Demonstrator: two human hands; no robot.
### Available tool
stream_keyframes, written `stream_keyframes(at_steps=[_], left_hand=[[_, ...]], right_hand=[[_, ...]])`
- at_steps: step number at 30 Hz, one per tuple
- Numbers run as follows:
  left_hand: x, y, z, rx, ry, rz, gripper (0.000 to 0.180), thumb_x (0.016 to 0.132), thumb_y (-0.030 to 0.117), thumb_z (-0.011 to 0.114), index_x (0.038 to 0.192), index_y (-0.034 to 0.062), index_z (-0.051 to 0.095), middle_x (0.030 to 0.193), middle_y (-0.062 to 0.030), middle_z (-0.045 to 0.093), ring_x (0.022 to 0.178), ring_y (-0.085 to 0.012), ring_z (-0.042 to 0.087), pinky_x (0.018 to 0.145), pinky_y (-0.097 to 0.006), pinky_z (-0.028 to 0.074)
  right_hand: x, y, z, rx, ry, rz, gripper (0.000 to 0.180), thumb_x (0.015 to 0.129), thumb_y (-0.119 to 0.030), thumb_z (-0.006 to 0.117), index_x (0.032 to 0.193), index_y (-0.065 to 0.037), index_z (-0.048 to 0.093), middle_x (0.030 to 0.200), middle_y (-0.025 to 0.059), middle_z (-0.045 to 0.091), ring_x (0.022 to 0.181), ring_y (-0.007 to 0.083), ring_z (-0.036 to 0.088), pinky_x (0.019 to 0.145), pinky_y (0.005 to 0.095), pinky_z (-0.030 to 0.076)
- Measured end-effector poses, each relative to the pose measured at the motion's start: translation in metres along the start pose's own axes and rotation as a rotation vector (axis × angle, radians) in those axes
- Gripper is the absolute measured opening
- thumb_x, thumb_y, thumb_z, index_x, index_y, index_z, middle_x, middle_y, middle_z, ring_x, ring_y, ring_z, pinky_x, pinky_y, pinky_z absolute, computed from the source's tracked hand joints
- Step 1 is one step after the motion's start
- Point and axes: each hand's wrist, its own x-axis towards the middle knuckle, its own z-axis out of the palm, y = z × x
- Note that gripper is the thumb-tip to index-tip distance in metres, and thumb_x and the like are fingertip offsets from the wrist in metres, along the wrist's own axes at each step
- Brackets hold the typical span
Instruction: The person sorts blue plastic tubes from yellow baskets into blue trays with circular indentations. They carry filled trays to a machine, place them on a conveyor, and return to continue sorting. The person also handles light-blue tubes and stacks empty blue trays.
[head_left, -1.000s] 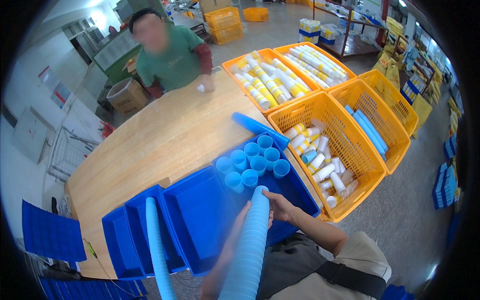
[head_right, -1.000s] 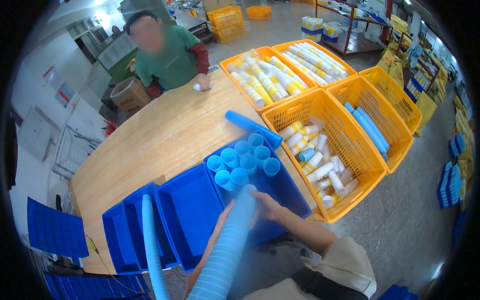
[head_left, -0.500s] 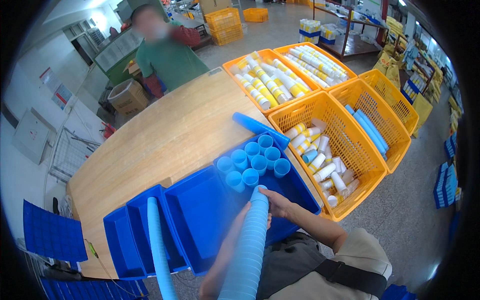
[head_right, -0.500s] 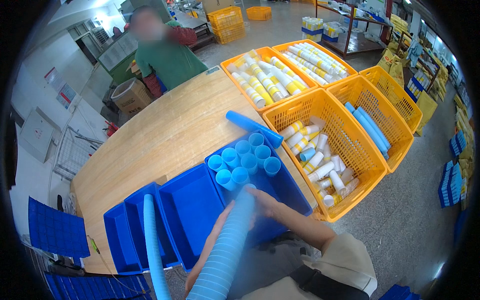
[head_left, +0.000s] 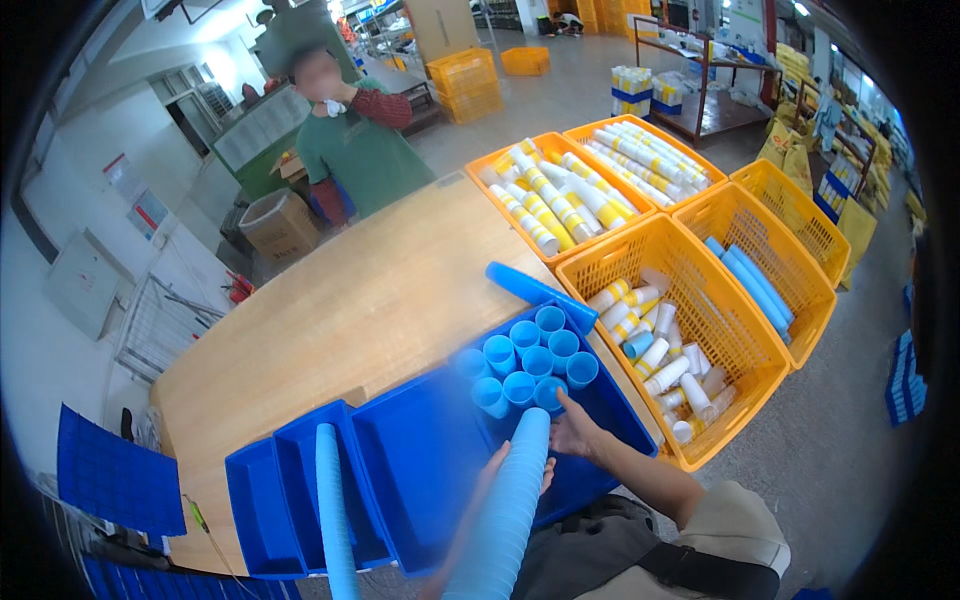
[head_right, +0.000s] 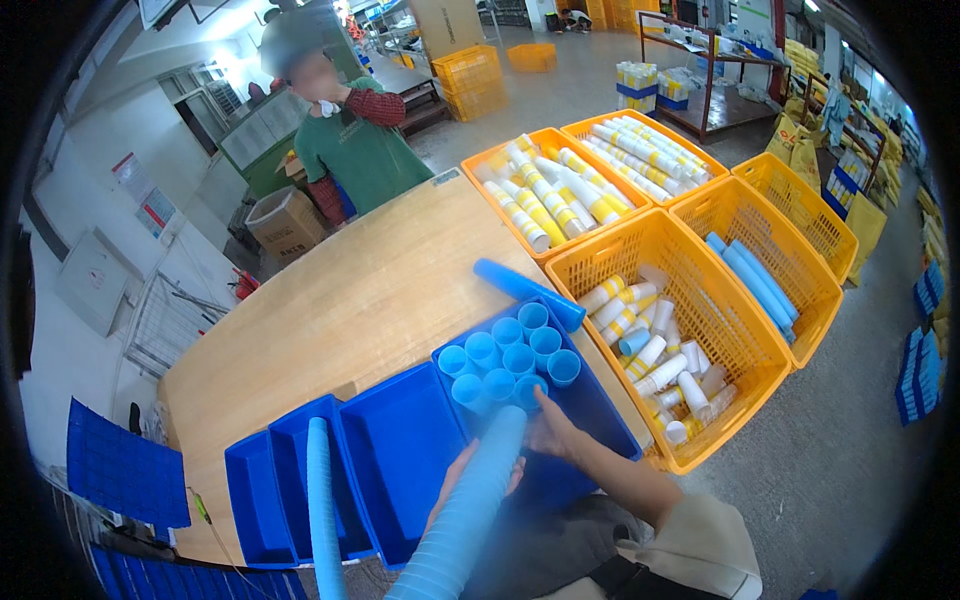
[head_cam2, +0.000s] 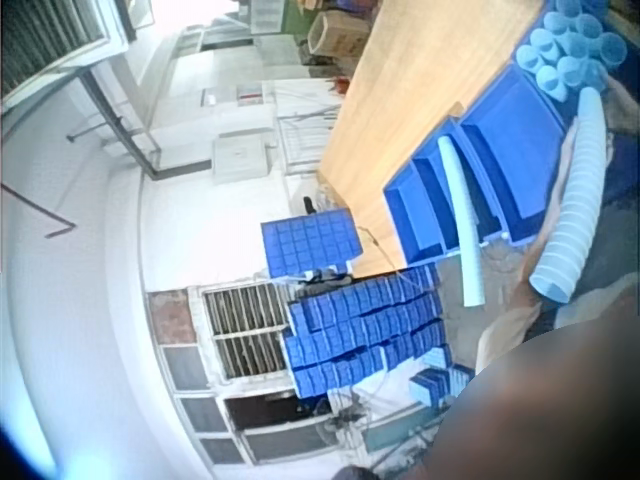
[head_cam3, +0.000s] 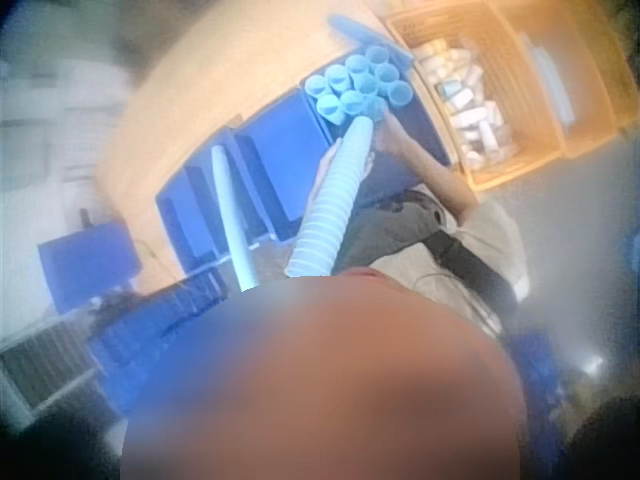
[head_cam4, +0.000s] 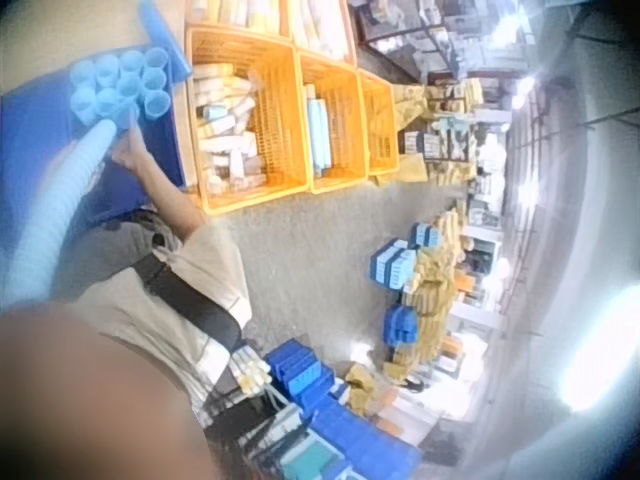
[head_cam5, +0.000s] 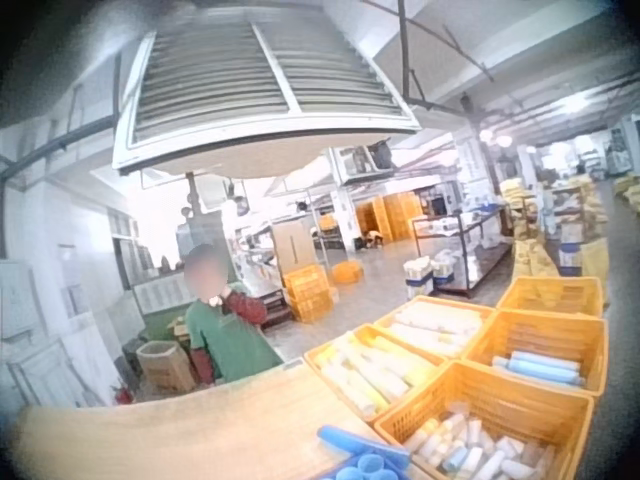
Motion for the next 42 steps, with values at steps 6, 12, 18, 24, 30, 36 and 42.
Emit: stream_keyframes(at_steps=[6, 12, 18, 24, 30, 36, 42], left_hand=[[0.001, 0.001, -0.019, -0.034, -0.152, -0.100, 0.055, 0.104, 0.035, 0.052, 0.133, -0.0103, 0.045, 0.108, -0.0267, 0.060, 0.089, -0.0295, 0.064, 0.075, -0.037, 0.058], [-0.027, -0.003, -0.003, 0.267, 0.030, 0.074, 0.046, 0.105, 0.036, 0.050, 0.123, -0.0061, 0.056, 0.097, -0.0177, 0.065, 0.081, -0.0208, 0.064, 0.073, -0.030, 0.055], [-0.032, -0.006, 0.004, -0.039, -0.039, 0.041, 0.054, 0.107, 0.033, 0.044, 0.131, -0.0146, 0.044, 0.111, -0.0280, 0.061, 0.091, -0.0313, 0.068, 0.077, -0.037, 0.061], [-0.039, -0.011, -0.007, 0.291, -0.052, 0.037, 0.055, 0.105, 0.034, 0.048, 0.134, -0.0127, 0.044, 0.108, -0.0225, 0.063, 0.093, -0.0258, 0.068, 0.081, -0.034, 0.060], [-0.040, -0.013, -0.013, 0.354, -0.025, 0.007, 0.054, 0.103, 0.041, 0.050, 0.129, -0.0067, 0.054, 0.108, -0.0185, 0.068, 0.083, -0.0236, 0.069, 0.069, -0.030, 0.056], [-0.015, 0.008, -0.029, -0.008, -0.365, 0.006, 0.069, 0.103, 0.049, 0.042, 0.139, -0.0099, 0.045, 0.124, -0.0276, 0.062, 0.094, -0.0292, 0.069, 0.086, -0.043, 0.059], [-0.022, -0.005, -0.017, 0.209, -0.106, -0.026, 0.063, 0.105, 0.045, 0.044, 0.137, -0.0093, 0.046, 0.110, -0.0227, 0.065, 0.091, -0.0260, 0.068, 0.083, -0.035, 0.059]], right_hand=[[-0.016, 0.030, -0.017, -0.157, -0.162, 0.151, 0.040, 0.102, -0.042, 0.055, 0.123, -0.008, 0.056, 0.119, 0.0070, 0.061, 0.111, 0.0224, 0.057, 0.095, 0.0419, 0.046], [0.030, 0.041, -0.034, -0.234, -0.077, 0.124, 0.060, 0.096, -0.049, 0.062, 0.130, -0.002, 0.046, 0.123, 0.0151, 0.057, 0.103, 0.0301, 0.057, 0.094, 0.0455, 0.047], [0.026, 0.034, -0.020, -0.033, -0.005, -0.038, 0.054, 0.103, -0.055, 0.044, 0.124, -0.006, 0.054, 0.121, 0.0138, 0.060, 0.111, 0.0316, 0.057, 0.104, 0.0494, 0.043], [-0.021, 0.044, -0.013, -0.103, 0.027, 0.014, 0.048, 0.103, -0.048, 0.049, 0.125, -0.005, 0.051, 0.118, 0.0157, 0.058, 0.109, 0.0297, 0.056, 0.104, 0.0492, 0.042], [0.002, 0.045, -0.043, 0.097, 0.303, 0.011, 0.051, 0.105, -0.048, 0.044, 0.130, -0.004, 0.049, 0.128, 0.0188, 0.056, 0.118, 0.0311, 0.055, 0.108, 0.0501, 0.039], [0.011, 0.052, -0.030, 0.240, -0.131, 0.164, 0.095, 0.097, -0.071, 0.039, 0.154, 0.001, 0.020, 0.153, 0.0212, 0.035, 0.141, 0.0349, 0.036, 0.116, 0.0538, 0.030], [-0.039, 0.053, -0.020, -0.063, -0.117, 0.022, 0.080, 0.097, -0.059, 0.055, 0.145, 0.001, 0.033, 0.139, 0.0195, 0.047, 0.129, 0.0324, 0.047, 0.110, 0.0500, 0.036]])
